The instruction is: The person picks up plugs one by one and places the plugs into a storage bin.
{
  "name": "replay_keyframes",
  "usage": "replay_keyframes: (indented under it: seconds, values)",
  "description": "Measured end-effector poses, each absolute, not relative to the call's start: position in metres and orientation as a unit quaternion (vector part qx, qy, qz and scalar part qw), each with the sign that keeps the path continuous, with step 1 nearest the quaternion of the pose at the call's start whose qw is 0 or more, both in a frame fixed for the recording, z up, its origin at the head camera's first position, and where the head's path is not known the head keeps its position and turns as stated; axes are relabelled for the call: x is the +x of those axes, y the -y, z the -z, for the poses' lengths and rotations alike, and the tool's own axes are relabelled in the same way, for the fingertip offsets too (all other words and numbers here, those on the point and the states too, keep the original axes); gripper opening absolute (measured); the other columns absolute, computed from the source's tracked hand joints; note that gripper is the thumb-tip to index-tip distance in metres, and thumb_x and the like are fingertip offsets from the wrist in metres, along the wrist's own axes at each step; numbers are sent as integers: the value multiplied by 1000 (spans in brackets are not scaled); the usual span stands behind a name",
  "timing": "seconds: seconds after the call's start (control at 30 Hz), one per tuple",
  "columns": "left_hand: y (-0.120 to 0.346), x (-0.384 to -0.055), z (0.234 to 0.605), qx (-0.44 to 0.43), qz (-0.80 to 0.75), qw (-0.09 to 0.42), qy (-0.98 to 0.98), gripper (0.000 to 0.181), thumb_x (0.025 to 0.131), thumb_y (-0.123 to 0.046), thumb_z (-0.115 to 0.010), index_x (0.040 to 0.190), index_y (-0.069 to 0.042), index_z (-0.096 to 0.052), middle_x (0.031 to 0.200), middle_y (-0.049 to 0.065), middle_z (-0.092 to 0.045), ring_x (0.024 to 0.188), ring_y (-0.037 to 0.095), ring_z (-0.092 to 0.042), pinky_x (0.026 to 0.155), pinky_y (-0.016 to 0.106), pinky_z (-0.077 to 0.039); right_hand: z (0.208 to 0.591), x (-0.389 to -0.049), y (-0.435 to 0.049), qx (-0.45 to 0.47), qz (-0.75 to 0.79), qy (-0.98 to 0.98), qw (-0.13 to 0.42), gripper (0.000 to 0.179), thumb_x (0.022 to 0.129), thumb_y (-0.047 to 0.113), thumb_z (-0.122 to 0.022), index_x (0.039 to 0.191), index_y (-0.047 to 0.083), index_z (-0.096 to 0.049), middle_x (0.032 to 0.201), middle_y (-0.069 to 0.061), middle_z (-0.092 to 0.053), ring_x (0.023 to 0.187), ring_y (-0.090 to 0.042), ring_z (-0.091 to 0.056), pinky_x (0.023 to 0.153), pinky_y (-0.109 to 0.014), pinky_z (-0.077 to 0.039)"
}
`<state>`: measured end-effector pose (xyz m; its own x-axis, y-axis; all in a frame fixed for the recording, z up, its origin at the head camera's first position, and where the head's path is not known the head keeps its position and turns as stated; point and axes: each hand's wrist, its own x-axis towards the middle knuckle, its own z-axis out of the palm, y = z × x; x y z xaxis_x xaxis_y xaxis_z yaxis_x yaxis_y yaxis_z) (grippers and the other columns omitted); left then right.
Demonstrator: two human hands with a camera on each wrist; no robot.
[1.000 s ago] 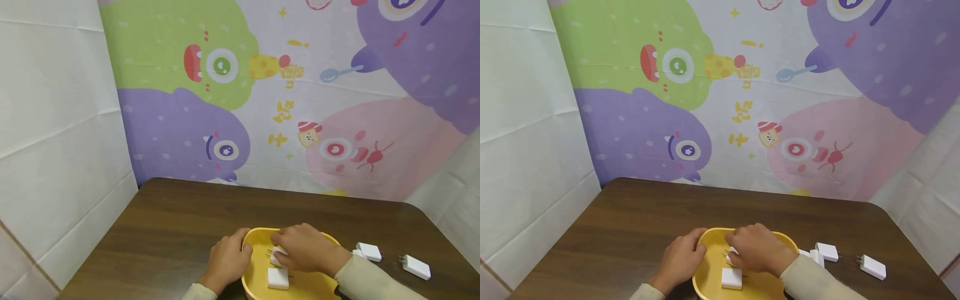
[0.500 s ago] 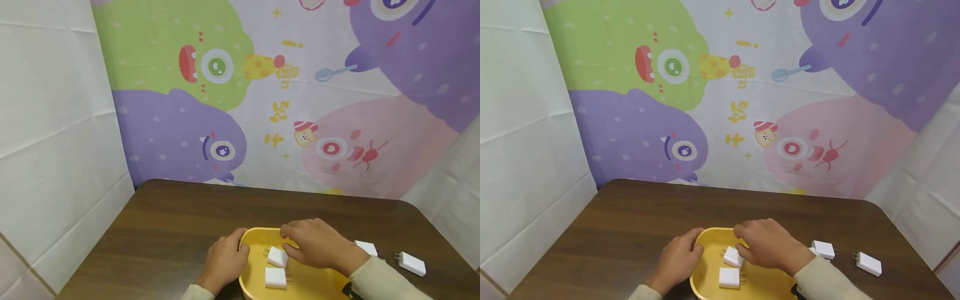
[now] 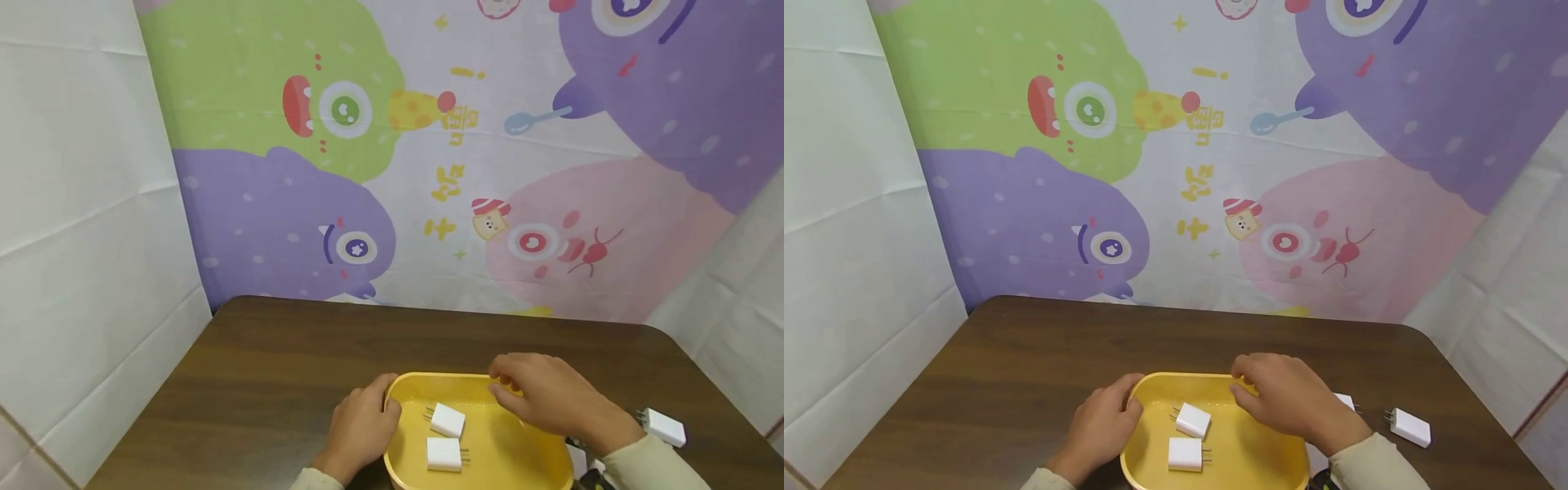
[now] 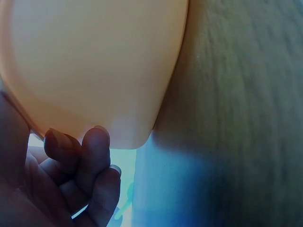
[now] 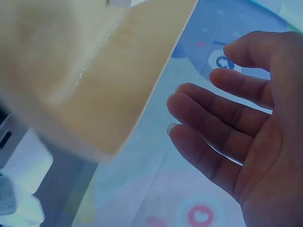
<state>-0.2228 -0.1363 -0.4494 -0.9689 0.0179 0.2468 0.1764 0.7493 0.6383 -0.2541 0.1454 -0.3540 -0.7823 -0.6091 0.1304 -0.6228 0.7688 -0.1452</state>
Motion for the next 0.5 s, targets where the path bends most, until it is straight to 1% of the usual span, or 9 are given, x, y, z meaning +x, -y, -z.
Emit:
replay_keyframes:
  seconds: [0.1, 0.33, 0.5]
  values:
    - [137, -223, 450, -53, 349, 116, 929, 36, 91, -21, -56, 126, -19, -67, 93, 0, -72, 72, 16, -63, 66, 45, -48, 357, -253, -153, 314, -100, 943, 47, 4, 94, 33, -68, 96, 29, -68, 84, 24, -58, 75, 0, -55, 72, -31, -53]
    - [138, -222, 448, -52, 350, 109, 929, 37, 92, -21, -56, 127, -18, -67, 94, 1, -72, 72, 15, -62, 66, 44, -48, 365, -250, -169, 276, -118, 952, 67, 4, 91, 27, -72, 93, 28, -69, 83, 23, -59, 74, -1, -55, 70, -29, -52]
    - [138, -222, 448, -53, 354, 102, 928, 37, 93, -21, -56, 128, -17, -66, 92, 0, -72, 68, 13, -59, 64, 42, -47, 366, -249, -174, 228, -127, 964, 46, 5, 92, 29, -72, 95, 26, -70, 82, 20, -60, 72, -2, -53, 72, -31, -54]
